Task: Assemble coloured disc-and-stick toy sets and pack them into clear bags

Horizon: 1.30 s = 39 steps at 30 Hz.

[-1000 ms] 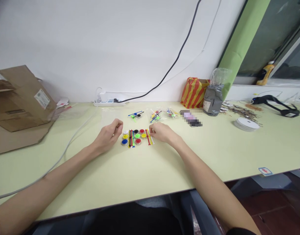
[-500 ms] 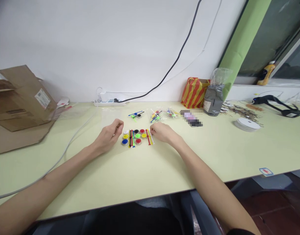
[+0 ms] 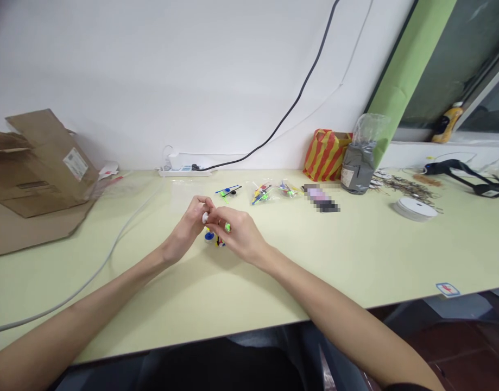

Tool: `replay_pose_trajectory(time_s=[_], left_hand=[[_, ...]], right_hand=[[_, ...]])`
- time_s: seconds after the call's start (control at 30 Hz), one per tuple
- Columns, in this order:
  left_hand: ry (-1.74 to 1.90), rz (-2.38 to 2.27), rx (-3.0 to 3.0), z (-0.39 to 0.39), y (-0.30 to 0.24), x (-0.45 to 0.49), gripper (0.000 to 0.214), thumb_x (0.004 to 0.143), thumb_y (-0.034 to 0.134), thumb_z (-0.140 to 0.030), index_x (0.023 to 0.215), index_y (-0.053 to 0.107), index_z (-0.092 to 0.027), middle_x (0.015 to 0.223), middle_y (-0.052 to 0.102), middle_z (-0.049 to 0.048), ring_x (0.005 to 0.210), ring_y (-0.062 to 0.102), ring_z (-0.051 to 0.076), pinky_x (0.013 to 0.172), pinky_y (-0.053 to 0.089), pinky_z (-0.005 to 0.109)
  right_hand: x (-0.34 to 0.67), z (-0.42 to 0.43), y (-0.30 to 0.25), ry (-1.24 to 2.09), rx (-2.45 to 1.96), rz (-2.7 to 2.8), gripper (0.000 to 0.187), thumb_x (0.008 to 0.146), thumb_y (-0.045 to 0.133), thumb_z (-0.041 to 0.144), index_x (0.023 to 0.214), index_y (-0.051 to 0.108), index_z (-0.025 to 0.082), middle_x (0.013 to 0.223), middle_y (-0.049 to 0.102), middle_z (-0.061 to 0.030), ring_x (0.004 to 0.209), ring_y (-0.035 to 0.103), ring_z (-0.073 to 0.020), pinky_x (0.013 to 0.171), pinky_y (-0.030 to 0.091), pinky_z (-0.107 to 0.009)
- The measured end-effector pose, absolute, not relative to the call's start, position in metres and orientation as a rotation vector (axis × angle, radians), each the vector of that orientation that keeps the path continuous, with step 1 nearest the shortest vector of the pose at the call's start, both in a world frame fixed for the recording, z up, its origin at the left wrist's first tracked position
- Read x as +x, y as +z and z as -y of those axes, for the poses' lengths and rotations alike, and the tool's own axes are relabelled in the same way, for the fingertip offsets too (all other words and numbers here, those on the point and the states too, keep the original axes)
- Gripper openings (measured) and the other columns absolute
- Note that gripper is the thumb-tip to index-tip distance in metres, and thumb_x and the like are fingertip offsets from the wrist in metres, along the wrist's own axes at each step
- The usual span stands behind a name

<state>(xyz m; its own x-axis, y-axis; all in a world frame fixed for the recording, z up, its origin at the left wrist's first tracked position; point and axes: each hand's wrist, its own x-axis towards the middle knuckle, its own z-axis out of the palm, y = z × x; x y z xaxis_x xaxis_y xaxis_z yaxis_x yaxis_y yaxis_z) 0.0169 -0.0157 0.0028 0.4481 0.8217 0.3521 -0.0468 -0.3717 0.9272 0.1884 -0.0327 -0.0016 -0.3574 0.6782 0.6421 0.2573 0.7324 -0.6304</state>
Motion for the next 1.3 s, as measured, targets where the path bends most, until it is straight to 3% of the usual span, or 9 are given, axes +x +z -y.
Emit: replay_pose_trajectory(time_s=[0.17,0.4,0.53,0.63,0.7,0.8,0.9,1.3], left_hand=[[1.018,-0.536,1.604,0.023,0.009,0.018,0.038,0.100,0.031,-0.062,0.104,0.042,-0.026,0.095,0.046,0.0001,0.081,0.052,0.015,0.074,0.049,0.030],[1.020,-0.597,1.708,0.021,0.002,0.018,0.041,0.101,0.028,-0.061,0.111,0.046,-0.026,0.105,0.052,0.0031,0.091,0.055,0.018,0.084,0.049,0.035],[1.248,-0.791,1.878,0.010,-0.007,0.015,0.035,0.103,0.030,-0.053,0.115,0.047,-0.025,0.111,0.051,0.0059,0.106,0.051,0.020,0.090,0.047,0.035],[1.323,-1.010,2.037,-0.005,-0.013,0.004,0.022,0.103,0.037,-0.039,0.117,0.045,-0.024,0.110,0.053,0.0054,0.101,0.053,0.018,0.088,0.044,0.034],[1.306,-1.137,2.246,-0.016,-0.015,-0.006,0.016,0.098,0.044,-0.026,0.113,0.048,-0.022,0.104,0.054,0.0044,0.096,0.054,0.018,0.087,0.043,0.035],[1.194,-1.235,2.475,-0.027,-0.016,-0.017,0.016,0.091,0.042,-0.013,0.097,0.055,-0.020,0.100,0.053,0.0052,0.094,0.053,0.020,0.084,0.042,0.035],[1.134,-1.296,2.524,-0.030,-0.016,-0.020,0.019,0.089,0.042,-0.011,0.089,0.059,-0.020,0.098,0.052,0.0059,0.091,0.052,0.021,0.081,0.043,0.035],[1.099,-1.287,2.560,-0.030,-0.017,-0.017,0.019,0.088,0.043,-0.011,0.086,0.059,-0.020,0.098,0.052,0.0061,0.092,0.053,0.021,0.082,0.044,0.035]], right_hand=[[0.187,0.035,-0.004,0.566,-0.738,1.845,0.012,0.096,0.061,0.033,0.097,0.061,0.021,0.083,0.070,-0.0009,0.069,0.064,-0.0124,0.064,0.047,-0.024],[0.193,0.029,-0.001,0.539,-0.749,1.920,0.014,0.097,0.058,0.034,0.096,0.062,0.021,0.076,0.068,0.0005,0.062,0.060,-0.0113,0.063,0.044,-0.024],[0.218,0.019,0.013,0.422,-0.881,2.021,0.011,0.096,0.060,0.029,0.097,0.065,0.019,0.072,0.067,0.0007,0.062,0.057,-0.0113,0.063,0.040,-0.024],[0.241,0.013,0.024,0.345,-1.097,2.188,0.009,0.095,0.060,0.025,0.096,0.068,0.019,0.076,0.068,-0.0007,0.065,0.055,-0.0120,0.065,0.037,-0.025],[0.252,0.011,0.029,0.351,-1.217,2.316,0.010,0.093,0.061,0.023,0.095,0.070,0.019,0.075,0.067,-0.0007,0.065,0.054,-0.0121,0.063,0.034,-0.025],[0.257,0.012,0.032,0.433,-1.287,2.461,0.009,0.091,0.064,0.023,0.092,0.071,0.018,0.072,0.065,-0.0002,0.062,0.051,-0.0114,0.060,0.031,-0.025],[0.255,0.015,0.033,0.518,-1.295,2.520,0.008,0.088,0.065,0.020,0.089,0.072,0.017,0.072,0.064,-0.0004,0.061,0.050,-0.0107,0.059,0.030,-0.024],[0.253,0.016,0.031,0.561,-1.343,2.557,0.014,0.083,0.062,0.017,0.090,0.075,0.018,0.072,0.064,0.0000,0.059,0.049,-0.0102,0.057,0.030,-0.024]])
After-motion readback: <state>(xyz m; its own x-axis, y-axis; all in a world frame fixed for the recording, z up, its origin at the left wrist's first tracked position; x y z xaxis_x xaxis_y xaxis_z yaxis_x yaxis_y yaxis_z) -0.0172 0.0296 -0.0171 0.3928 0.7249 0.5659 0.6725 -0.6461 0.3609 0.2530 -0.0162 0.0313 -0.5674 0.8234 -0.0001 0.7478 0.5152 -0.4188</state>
